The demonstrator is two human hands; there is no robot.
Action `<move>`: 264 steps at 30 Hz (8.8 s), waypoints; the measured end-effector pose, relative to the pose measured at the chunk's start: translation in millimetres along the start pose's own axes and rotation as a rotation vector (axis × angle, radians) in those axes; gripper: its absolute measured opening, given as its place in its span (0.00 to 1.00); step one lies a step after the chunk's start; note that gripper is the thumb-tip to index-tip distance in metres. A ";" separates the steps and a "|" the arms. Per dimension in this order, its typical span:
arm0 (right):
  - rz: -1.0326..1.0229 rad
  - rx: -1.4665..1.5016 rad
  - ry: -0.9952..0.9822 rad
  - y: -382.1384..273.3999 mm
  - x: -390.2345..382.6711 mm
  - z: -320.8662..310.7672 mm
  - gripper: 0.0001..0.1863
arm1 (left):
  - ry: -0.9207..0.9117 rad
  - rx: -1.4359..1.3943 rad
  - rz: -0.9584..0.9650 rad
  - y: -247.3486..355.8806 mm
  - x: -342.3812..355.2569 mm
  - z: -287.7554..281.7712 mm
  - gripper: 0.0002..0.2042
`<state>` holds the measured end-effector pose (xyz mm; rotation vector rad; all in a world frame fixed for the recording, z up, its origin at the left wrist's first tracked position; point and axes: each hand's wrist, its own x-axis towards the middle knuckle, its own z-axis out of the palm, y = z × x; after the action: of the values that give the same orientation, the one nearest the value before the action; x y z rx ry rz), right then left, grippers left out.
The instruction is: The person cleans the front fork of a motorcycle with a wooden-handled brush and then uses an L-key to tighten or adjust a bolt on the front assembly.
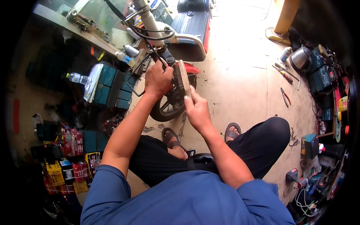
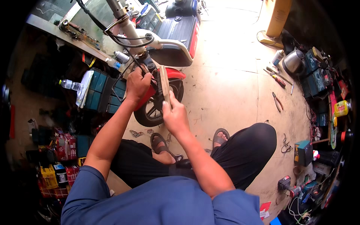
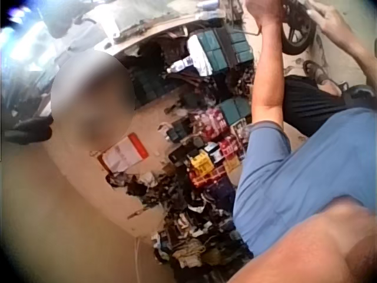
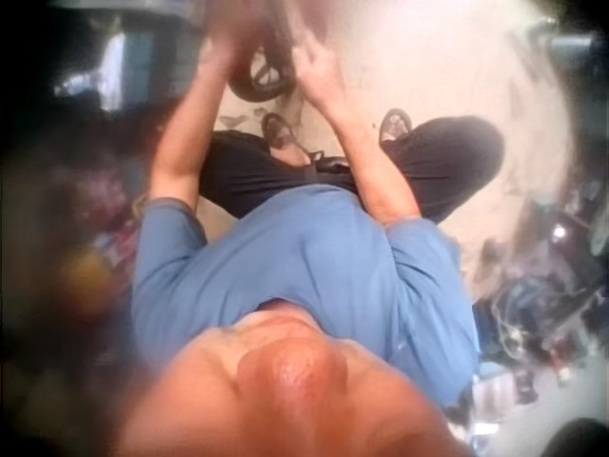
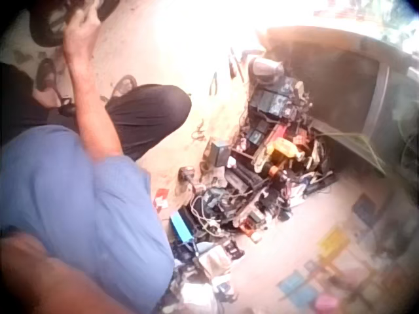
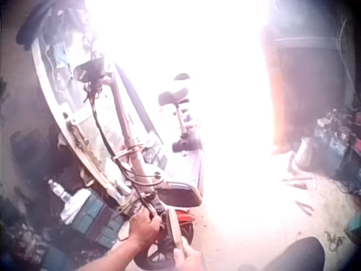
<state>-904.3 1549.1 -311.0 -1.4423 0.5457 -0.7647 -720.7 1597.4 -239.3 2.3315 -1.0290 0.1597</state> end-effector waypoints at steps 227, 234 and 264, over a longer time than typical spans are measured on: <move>0.173 0.149 0.153 17.3 29.8 26.2 0.29 | -0.249 0.174 0.515 9.6 -61.4 -34.6 0.13; 0.087 0.006 0.223 48.3 54.9 24.0 0.29 | -0.245 0.180 0.543 14.7 -57.6 -31.2 0.12; 0.402 0.348 -0.056 32.7 16.2 4.4 0.32 | -0.394 0.120 0.274 -29.7 -46.1 -74.8 0.12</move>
<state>-886.0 1538.8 -341.2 -0.9871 0.6021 -0.4678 -722.8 1684.1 -206.3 2.3725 -1.5703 -0.1450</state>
